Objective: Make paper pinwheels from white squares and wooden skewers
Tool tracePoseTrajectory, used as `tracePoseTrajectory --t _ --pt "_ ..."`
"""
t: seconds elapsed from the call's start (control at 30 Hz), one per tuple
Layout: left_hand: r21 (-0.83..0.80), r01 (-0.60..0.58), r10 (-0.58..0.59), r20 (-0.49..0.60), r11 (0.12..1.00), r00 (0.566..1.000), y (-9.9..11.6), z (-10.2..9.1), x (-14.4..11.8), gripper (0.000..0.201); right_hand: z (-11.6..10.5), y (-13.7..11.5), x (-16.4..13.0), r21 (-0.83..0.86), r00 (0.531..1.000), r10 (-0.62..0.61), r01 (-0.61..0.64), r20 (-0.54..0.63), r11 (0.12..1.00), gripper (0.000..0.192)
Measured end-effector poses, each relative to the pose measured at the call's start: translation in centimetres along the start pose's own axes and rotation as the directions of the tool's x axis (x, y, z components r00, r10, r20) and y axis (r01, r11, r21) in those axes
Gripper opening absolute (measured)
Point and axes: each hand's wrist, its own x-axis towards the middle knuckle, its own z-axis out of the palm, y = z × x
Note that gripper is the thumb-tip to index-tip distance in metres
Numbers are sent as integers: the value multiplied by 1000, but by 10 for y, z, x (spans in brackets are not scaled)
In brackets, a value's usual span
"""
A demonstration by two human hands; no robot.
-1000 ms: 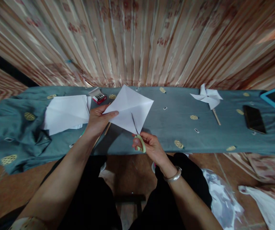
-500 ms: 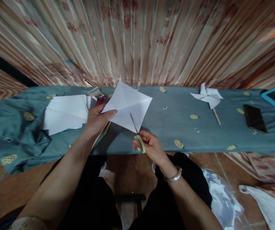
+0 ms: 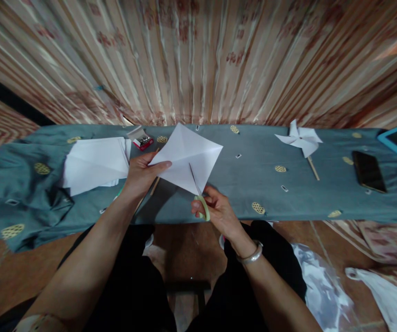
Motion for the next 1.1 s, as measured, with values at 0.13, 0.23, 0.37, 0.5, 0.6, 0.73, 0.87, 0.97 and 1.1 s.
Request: tracePoseTrajectory --t 0.13,0.23,0.37,0.5,0.6,0.73,0.87,0.97,1.1 --pt "-5 -2 1 -8 1000 1000 0 0 1 30 1 0 0 20 1000 -1 1 -12 1000 55" --pt "0 2 -2 -14 1000 1000 0 1 0 32 2 -1 1 45 1000 8 -7 -23 999 58" --pt "-2 4 -4 -20 1000 1000 0 1 0 34 2 0 1 52 1000 11 -10 -22 999 56" --pt "-8 0 0 -17 1000 1000 -1 0 1 33 1 3 1 52 1000 10 -8 -28 999 53" --pt "-2 3 -3 -18 1000 1000 1 1 1 33 2 4 1 58 999 17 -15 -40 998 54" --pt "23 0 0 -25 1000 1000 1 1 1 35 3 4 2 78 999 17 -13 -50 997 55" --pt "19 -23 23 -21 1000 1000 0 0 2 35 4 4 3 72 999 6 -2 -49 997 53" --pt "21 -32 32 -25 999 999 -2 0 3 34 2 4 3 66 999 13 -10 -53 998 53" --pt "13 -33 33 -30 999 999 -4 0 3 34 0 5 2 52 998 21 -18 -60 999 56"
